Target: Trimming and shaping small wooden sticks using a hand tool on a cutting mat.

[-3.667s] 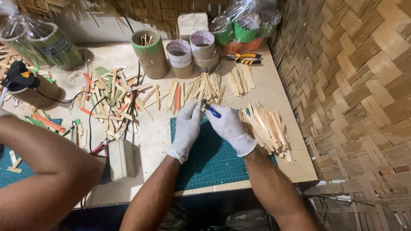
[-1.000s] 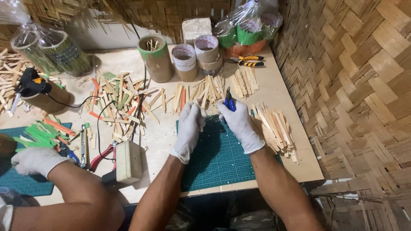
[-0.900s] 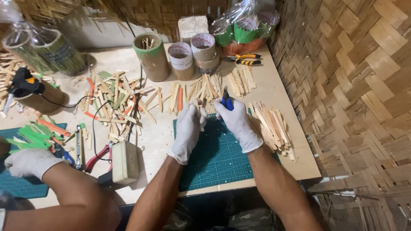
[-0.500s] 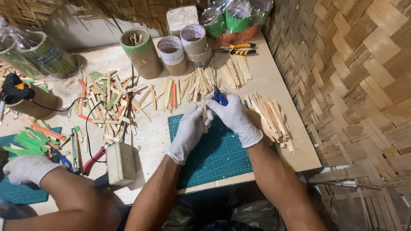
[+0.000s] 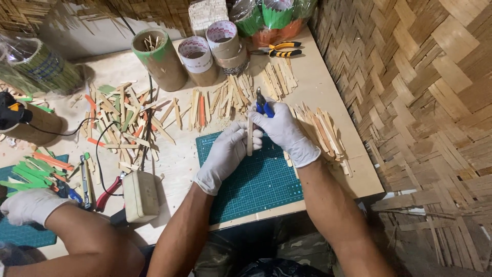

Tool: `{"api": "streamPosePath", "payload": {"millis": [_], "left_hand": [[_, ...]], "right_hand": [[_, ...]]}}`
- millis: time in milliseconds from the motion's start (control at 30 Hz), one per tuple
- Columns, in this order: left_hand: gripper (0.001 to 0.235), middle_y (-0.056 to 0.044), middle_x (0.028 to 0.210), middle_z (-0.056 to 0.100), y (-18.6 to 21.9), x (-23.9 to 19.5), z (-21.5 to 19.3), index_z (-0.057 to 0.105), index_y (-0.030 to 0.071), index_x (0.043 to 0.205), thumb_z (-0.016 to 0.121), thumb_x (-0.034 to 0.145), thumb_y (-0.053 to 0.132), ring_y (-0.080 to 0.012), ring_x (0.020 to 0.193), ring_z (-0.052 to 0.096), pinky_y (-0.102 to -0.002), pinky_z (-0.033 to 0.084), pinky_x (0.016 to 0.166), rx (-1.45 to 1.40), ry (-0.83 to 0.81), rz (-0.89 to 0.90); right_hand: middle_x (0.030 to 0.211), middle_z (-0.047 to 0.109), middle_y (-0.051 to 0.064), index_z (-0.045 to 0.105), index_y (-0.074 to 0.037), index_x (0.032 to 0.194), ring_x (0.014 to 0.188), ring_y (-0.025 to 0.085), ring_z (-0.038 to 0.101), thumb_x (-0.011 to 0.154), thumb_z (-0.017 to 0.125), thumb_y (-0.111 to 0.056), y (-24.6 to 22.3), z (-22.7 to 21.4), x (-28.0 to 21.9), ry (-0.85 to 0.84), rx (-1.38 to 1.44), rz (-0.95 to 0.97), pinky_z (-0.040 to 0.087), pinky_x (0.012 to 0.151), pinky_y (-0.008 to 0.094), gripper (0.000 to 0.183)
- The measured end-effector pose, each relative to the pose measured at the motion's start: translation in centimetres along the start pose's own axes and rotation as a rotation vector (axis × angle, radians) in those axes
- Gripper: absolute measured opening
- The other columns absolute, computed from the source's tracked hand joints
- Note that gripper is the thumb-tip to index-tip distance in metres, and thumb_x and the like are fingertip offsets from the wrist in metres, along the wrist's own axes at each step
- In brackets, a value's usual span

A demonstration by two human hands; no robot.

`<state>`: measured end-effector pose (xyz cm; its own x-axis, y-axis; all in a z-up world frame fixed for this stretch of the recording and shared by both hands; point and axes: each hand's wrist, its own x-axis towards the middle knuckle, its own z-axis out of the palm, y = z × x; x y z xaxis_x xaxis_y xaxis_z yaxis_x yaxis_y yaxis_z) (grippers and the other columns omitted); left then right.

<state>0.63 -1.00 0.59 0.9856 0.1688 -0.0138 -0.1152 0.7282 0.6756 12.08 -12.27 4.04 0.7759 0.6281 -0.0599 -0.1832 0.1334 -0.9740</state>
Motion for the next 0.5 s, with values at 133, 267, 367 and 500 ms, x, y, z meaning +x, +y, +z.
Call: {"api": "streamPosePath", "payload": {"millis": [133, 267, 367, 500], "left_hand": [[0.019, -0.025, 0.105, 0.075, -0.2, -0.2, -0.4, 0.057, -0.003, 0.115, 0.05, 0.105, 0.011, -0.0279, 0.091, 0.077, -0.04, 0.062, 0.083, 0.089, -0.005, -0.059], [0.022, -0.022, 0.104, 0.077, -0.5, -0.2, -0.4, 0.06, -0.003, 0.115, 0.052, 0.106, 0.015, -0.0264, 0.091, 0.078, -0.041, 0.064, 0.083, 0.112, 0.003, -0.123], [0.021, -0.02, 0.103, 0.077, -0.5, -0.3, -1.0, 0.062, -0.002, 0.114, 0.055, 0.104, 0.015, -0.0261, 0.091, 0.078, -0.042, 0.063, 0.085, 0.175, 0.019, -0.147], [0.025, -0.013, 0.102, 0.078, 0.3, -0.7, -0.4, 0.07, 0.002, 0.117, 0.059, 0.102, 0.019, -0.0203, 0.093, 0.077, -0.033, 0.061, 0.086, 0.404, 0.094, -0.157]], "right_hand": [[0.054, 0.062, 0.007, 0.068, -0.008, 0.079, 0.045, 0.012, 0.061, 0.086, 0.085, -0.019, 0.7, -1.1, 0.8, 0.11, -0.199, -0.033, 0.048, 0.039, 0.023, 0.022], [0.052, 0.064, 0.013, 0.068, -0.007, 0.079, 0.043, 0.016, 0.066, 0.086, 0.085, -0.019, 1.0, -1.2, 1.1, 0.119, -0.169, 0.012, 0.052, 0.038, 0.025, 0.022], [0.051, 0.062, 0.015, 0.063, -0.005, 0.08, 0.038, 0.019, 0.062, 0.089, 0.082, -0.017, 0.7, -1.5, 1.1, 0.064, -0.121, 0.05, 0.052, 0.033, 0.029, 0.024], [0.053, 0.061, 0.017, 0.059, -0.005, 0.087, 0.039, 0.021, 0.062, 0.091, 0.08, -0.017, 0.9, -1.7, 1.5, 0.028, -0.071, 0.105, 0.053, 0.032, 0.034, 0.024]]}}
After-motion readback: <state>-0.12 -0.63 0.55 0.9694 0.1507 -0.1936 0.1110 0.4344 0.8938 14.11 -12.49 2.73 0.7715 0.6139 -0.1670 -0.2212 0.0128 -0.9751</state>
